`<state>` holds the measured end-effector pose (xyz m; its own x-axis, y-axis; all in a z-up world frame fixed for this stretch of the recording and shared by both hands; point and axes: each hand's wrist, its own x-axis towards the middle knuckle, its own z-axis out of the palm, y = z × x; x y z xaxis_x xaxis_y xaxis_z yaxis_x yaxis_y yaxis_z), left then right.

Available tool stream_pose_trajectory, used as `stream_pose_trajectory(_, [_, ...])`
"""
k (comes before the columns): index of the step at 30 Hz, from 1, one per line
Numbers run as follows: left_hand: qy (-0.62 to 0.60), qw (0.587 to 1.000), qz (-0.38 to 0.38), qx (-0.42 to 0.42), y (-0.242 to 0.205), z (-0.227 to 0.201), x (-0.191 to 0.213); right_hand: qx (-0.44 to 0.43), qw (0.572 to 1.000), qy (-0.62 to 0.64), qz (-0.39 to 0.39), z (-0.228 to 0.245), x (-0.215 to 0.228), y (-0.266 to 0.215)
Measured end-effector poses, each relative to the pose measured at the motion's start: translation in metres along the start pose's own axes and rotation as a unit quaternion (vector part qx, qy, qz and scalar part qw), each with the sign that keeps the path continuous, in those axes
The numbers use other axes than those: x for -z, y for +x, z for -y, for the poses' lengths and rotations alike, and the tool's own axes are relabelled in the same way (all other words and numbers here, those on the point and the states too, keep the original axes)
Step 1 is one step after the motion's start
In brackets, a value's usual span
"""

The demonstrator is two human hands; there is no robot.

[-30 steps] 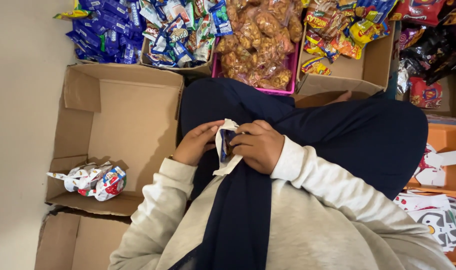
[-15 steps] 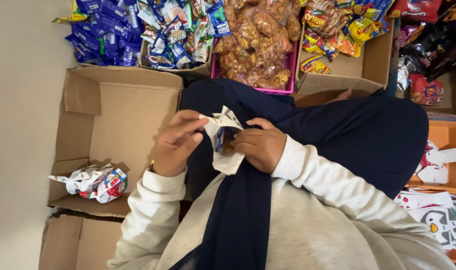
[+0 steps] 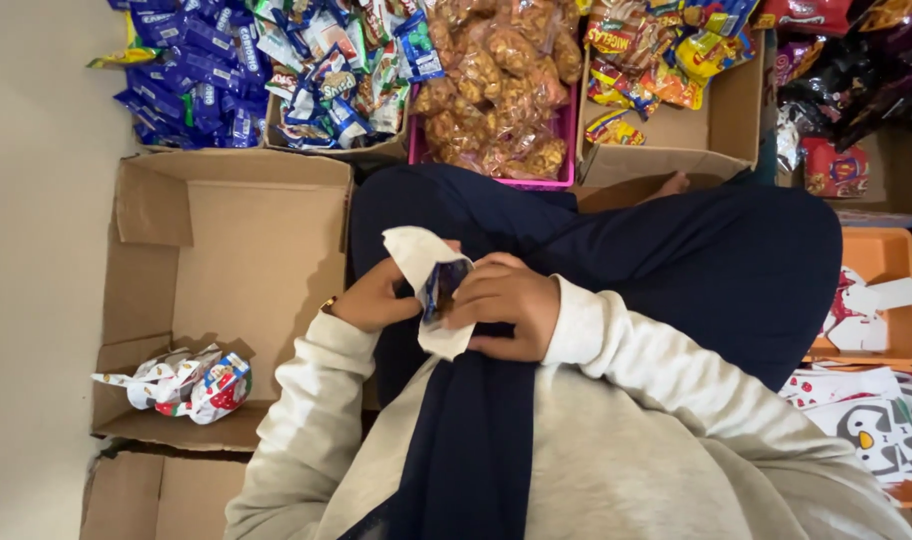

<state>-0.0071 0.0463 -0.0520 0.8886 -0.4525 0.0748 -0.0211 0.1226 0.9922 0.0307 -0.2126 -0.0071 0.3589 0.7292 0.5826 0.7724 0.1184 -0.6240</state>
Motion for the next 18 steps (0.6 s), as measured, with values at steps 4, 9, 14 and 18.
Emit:
stream_pose_trajectory(4, [0.003, 1.0, 0.016, -0.027, 0.005, -0.003, -0.001, -0.014, 0.985, 0.167, -0.035, 0.002, 0.021, 0.004])
stream_pose_trajectory(9, [-0.029, 0.996, -0.064, -0.059, -0.001, 0.035, -0.01, -0.127, 0.932, 0.322, -0.106, 0.005, 0.051, 0.006])
stream_pose_trajectory(14, [0.011, 0.996, -0.067, -0.052, -0.002, 0.035, -0.026, 0.016, 0.998, 0.041, -0.048, 0.014, 0.055, 0.05])
stream_pose_trajectory(18, [0.082, 0.992, -0.071, -0.065, 0.002, 0.018, -0.022, 0.032, 0.998, -0.045, 0.006, 0.03, 0.028, 0.069])
